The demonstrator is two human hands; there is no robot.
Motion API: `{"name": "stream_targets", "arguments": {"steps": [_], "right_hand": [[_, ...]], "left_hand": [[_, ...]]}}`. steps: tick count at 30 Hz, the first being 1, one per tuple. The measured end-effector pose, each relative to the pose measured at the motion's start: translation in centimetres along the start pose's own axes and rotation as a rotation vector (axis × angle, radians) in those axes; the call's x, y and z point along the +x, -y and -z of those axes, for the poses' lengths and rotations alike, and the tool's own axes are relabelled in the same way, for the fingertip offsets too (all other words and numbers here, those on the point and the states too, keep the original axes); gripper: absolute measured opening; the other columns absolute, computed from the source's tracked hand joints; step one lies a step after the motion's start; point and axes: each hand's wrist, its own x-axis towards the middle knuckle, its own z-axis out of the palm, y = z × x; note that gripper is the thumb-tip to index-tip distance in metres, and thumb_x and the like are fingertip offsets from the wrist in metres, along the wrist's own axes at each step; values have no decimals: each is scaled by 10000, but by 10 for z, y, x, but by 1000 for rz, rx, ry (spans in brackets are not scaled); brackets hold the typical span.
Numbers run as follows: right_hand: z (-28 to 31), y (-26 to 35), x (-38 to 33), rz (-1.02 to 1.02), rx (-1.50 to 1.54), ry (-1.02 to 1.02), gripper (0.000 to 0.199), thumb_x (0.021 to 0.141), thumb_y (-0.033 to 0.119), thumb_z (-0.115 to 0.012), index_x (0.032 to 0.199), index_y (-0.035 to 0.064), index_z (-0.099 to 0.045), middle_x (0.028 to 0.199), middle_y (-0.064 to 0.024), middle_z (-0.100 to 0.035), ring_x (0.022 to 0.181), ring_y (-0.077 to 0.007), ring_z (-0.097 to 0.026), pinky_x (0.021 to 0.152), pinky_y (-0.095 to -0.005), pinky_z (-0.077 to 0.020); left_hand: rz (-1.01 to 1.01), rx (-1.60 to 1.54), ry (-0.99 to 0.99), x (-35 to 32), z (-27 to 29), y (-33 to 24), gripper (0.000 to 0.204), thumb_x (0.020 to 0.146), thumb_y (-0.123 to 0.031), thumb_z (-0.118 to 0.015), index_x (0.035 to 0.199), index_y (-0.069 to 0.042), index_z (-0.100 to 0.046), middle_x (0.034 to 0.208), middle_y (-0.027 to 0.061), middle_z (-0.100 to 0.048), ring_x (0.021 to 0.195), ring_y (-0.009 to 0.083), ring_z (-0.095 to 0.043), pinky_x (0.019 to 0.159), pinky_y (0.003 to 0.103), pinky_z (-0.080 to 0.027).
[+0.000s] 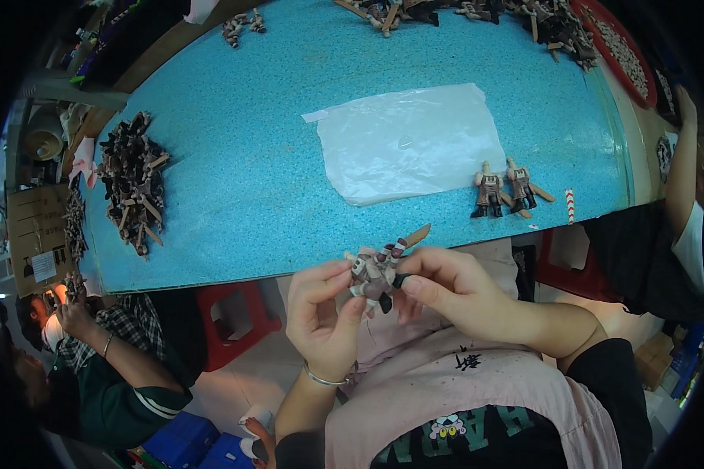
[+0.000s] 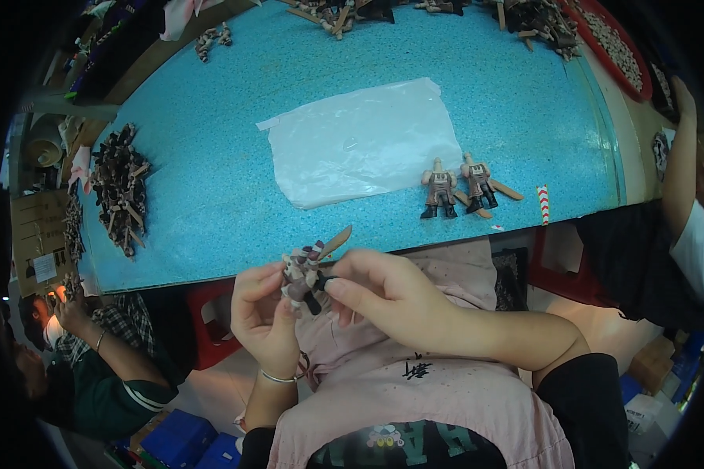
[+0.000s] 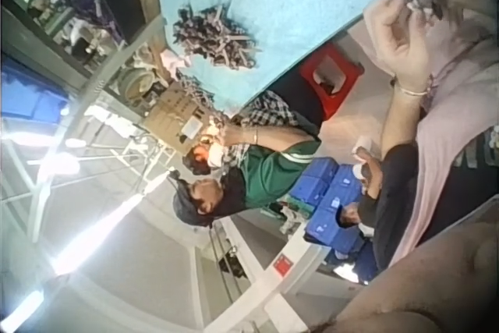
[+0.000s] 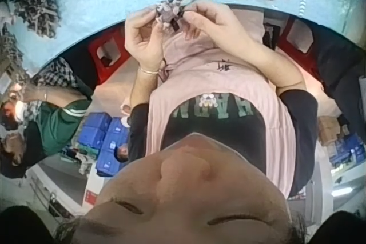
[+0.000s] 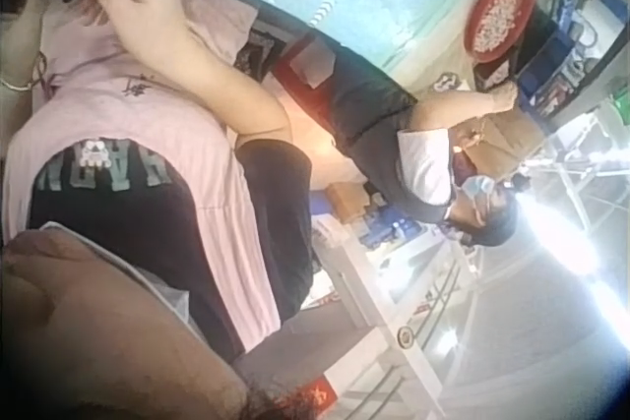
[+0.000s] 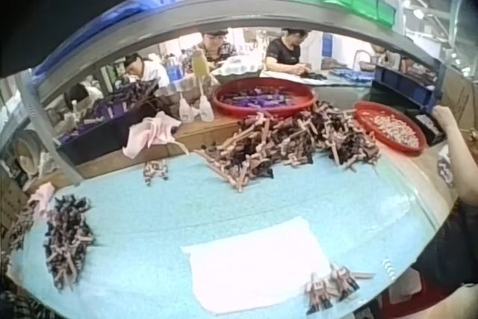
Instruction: The person assembles toy figures by connecting parts by hand, empties a bin of toy parts onto the table, and applies adhesive from a bottle to the figures while assembling additional components.
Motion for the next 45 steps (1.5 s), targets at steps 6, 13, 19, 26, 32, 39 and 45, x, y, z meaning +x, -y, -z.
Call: {"name": "stream_targets", "arguments": {"steps": [6,13,19,26,32,39,45], "right_hand": [[6,-7,4,127,-152,154,243,970,187,-495,822,-2,-527,759,-12,-518,733,-89,-496,672,-233,-416],[9,-6,2,177,-291,225,281,945,176,-522,723,6,-494,671,-27,-444,655,-113,-407,615,-279,-368],[10,-6,4,226,-391,183,281,928,181,-539,713,9,-486,661,-43,-434,654,-151,-417,620,-297,-368],[0,-10,9,509,-583,23,225,830,98,-651,955,9,-485,901,-106,-513,777,-233,-519,711,-329,-433],[3,-5,4,490,-637,44,490,783,-35,-679,1198,29,-426,1116,-122,-510,1019,-209,-563,891,-330,-471],[4,-8,1,506,-642,119,574,786,1,-671,1310,38,-440,1119,-120,-536,1024,-230,-550,861,-337,-457],[-1,-6,8,597,-724,85,446,776,13,-642,1212,68,-563,1010,-118,-533,948,-276,-530,812,-354,-431]], "left_hand": [[74,40,168,-5,10,-2,303,885,-241,-632,996,38,-593,1110,152,-554,1003,216,-559,874,307,-446],[482,-598,459,19,6,5,171,857,-112,-641,986,-7,-599,1201,153,-521,1125,220,-507,960,363,-401],[331,-382,498,18,6,-1,172,809,-20,-674,962,9,-603,1201,159,-523,1133,231,-507,967,366,-401],[159,-385,63,2,-18,-3,407,809,-34,-689,1161,-1,-489,1156,141,-530,1100,242,-526,984,365,-395],[283,-299,157,5,-5,-5,551,789,-236,-750,1214,-14,-478,1227,155,-492,1228,273,-441,1035,408,-340],[362,-333,381,7,4,-4,507,755,-422,-747,1036,-16,-628,1296,177,-471,1345,341,-311,1080,478,-255],[136,-165,381,11,3,2,455,754,-388,-752,998,-23,-631,1169,144,-564,1282,346,-385,1070,495,-270]]}}
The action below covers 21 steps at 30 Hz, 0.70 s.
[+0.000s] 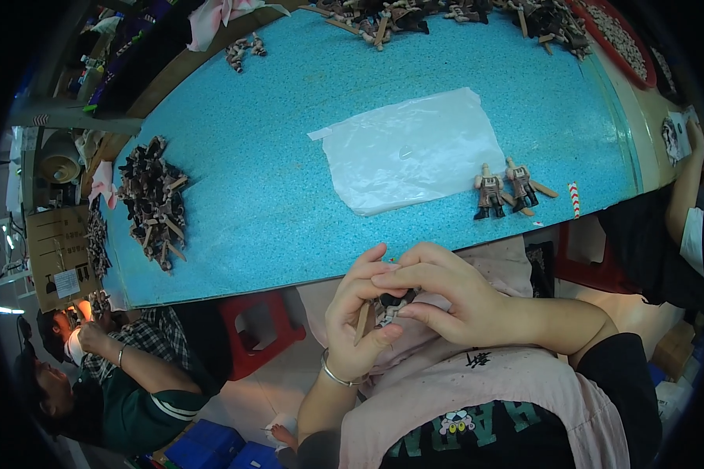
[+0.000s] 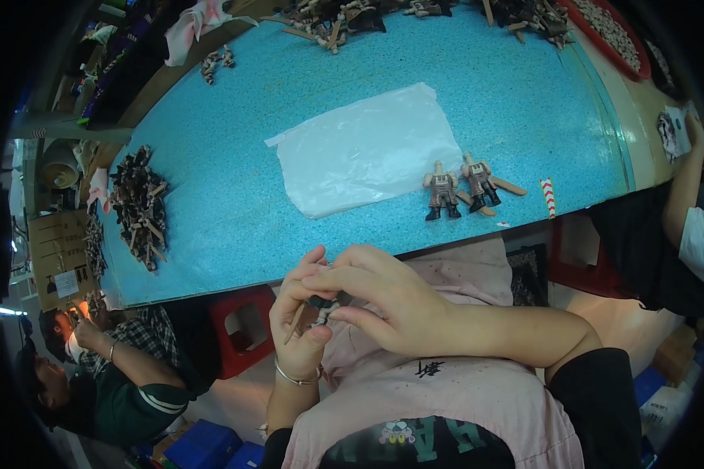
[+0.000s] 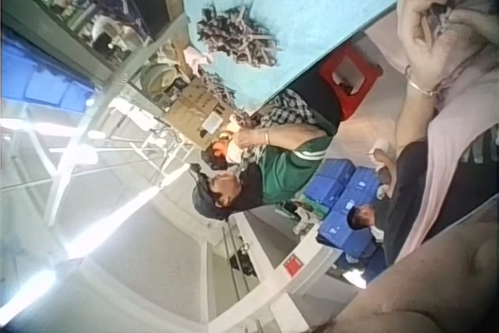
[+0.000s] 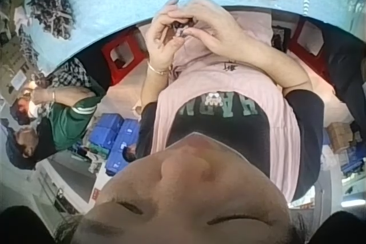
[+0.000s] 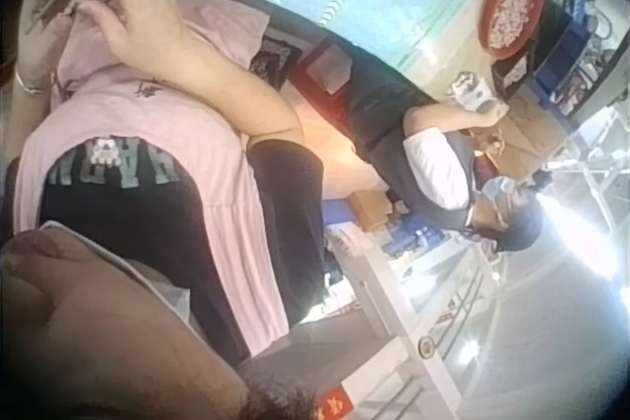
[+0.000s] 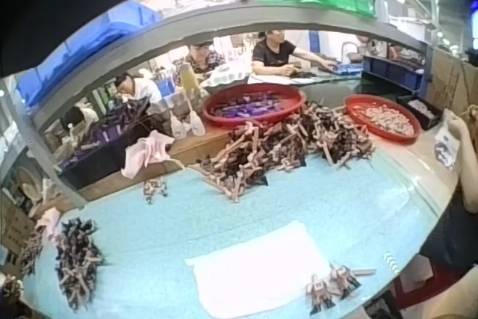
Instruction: The person assembles toy figures by connecting parts by hand, empties a bin of toy parts onto the table, and applies adhesive from a bottle to the figures while assembling additional components.
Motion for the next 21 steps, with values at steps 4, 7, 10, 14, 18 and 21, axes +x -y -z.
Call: {"name": "stream_targets", "arguments": {"steps": [4,7,10,14,18,21], "right_hand": [[0,-7,4,28,-1,-56,437,770,23,-633,1198,89,-576,923,-113,-526,881,-288,-521,768,-369,-412],[-1,-7,2,-15,31,-49,434,775,12,-624,1202,83,-582,903,-110,-528,886,-278,-525,765,-364,-412],[-3,-10,-2,-49,-14,-65,428,773,-11,-651,1191,64,-600,946,-92,-556,877,-223,-534,752,-307,-439],[2,0,11,-87,47,51,436,770,14,-660,1194,91,-588,1025,-139,-561,928,-267,-548,825,-344,-439],[24,20,62,46,-128,161,393,774,23,-649,1157,77,-577,1158,-179,-495,1036,-324,-546,882,-377,-446],[41,0,144,183,-404,139,281,789,28,-625,1068,60,-611,1080,-143,-551,1006,-291,-562,831,-366,-460]], "left_hand": [[6,-47,-38,6,-5,2,429,772,-333,-746,1022,-12,-613,1147,134,-568,1240,304,-427,1075,501,-267],[39,-117,-81,3,-10,-2,401,787,-286,-738,1040,-7,-602,1141,131,-568,1217,274,-448,1083,494,-261],[87,-193,-89,-1,-12,5,370,805,-254,-722,1057,-13,-595,1143,131,-568,1209,272,-455,1088,478,-259],[-20,-64,-34,2,2,5,362,804,-253,-723,1048,-14,-602,1126,129,-575,1211,301,-454,1070,470,-278],[-101,106,-198,9,24,-11,338,794,-272,-733,997,-26,-625,1107,125,-580,1194,310,-464,1045,464,-308],[-152,167,-351,10,54,-16,341,797,-283,-731,992,-24,-624,1087,120,-580,1173,302,-474,1038,463,-320]]}}
